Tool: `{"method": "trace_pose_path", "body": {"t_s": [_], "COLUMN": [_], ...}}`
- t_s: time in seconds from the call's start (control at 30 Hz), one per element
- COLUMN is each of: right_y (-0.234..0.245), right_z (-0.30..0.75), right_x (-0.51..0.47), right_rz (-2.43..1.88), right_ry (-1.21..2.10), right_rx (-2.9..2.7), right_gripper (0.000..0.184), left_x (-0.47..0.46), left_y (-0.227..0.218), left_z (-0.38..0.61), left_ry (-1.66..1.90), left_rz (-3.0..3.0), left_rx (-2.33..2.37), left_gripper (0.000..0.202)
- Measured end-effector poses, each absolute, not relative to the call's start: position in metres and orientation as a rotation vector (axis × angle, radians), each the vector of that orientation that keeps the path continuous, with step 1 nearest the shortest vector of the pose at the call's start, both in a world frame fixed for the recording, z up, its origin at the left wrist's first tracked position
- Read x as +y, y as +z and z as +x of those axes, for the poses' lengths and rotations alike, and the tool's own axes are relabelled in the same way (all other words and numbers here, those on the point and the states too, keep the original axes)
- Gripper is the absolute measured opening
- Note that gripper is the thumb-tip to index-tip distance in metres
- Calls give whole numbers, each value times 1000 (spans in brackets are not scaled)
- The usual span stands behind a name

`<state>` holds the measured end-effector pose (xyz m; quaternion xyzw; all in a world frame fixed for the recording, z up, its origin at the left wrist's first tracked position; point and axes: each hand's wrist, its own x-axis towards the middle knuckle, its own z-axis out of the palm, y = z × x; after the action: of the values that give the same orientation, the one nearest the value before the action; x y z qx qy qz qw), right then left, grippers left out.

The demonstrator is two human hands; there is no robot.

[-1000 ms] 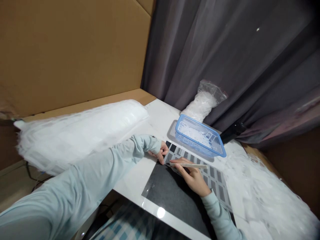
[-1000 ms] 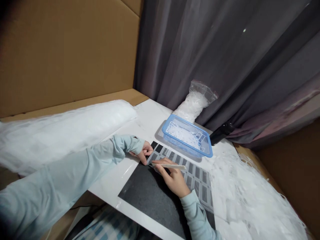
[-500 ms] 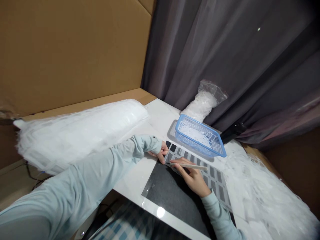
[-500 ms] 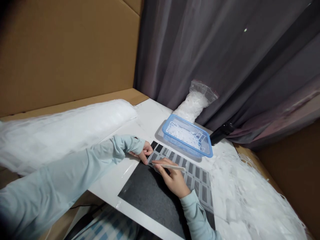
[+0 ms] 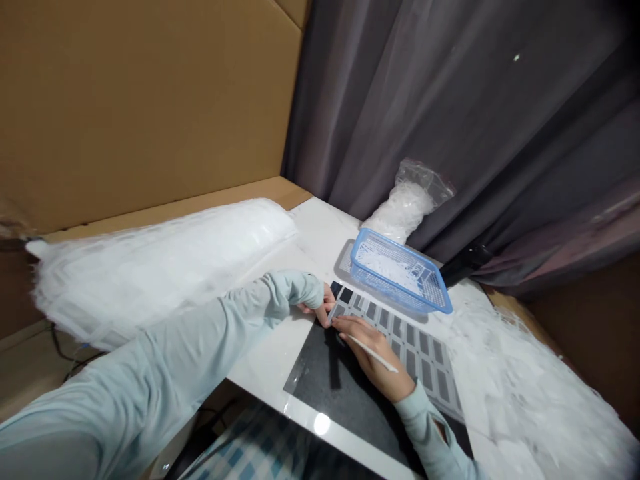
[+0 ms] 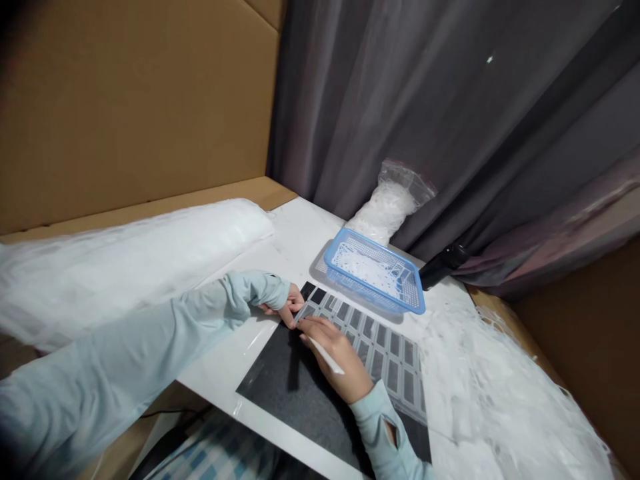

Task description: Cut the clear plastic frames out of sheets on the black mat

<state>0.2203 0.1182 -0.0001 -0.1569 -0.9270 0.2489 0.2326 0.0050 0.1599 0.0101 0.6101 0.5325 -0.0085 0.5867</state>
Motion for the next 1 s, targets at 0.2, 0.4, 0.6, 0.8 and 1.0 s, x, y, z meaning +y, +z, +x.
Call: {"method": "trace_pose_path", "body": {"t_s": [0.2,0.4,0.6,0.8,1.0], "right_y": [-5,-7,-8,-7,-2], "right_z": [217,216,220,226,224], "right_x": [115,114,116,119,118], "right_rz": [-493,-615,-637,-689,-615], "right_ry": [755,795,807,757,739], "right_rx": [-2417,-2343,-2321,-2246,-2317], "right_gripper": [27,29,30,27,28], "left_x": [163,163,156,150,153], "left_y": [9,10,13,24,29], "left_z": [4,3,3,-3,2], "left_ry": [-40,-41,21,8,49], "left_rz": [1411,1420,1455,1495,1469], "left_rx": [1228,1180,1210,1190,1258], "left_gripper": [62,63,56,36,24]}}
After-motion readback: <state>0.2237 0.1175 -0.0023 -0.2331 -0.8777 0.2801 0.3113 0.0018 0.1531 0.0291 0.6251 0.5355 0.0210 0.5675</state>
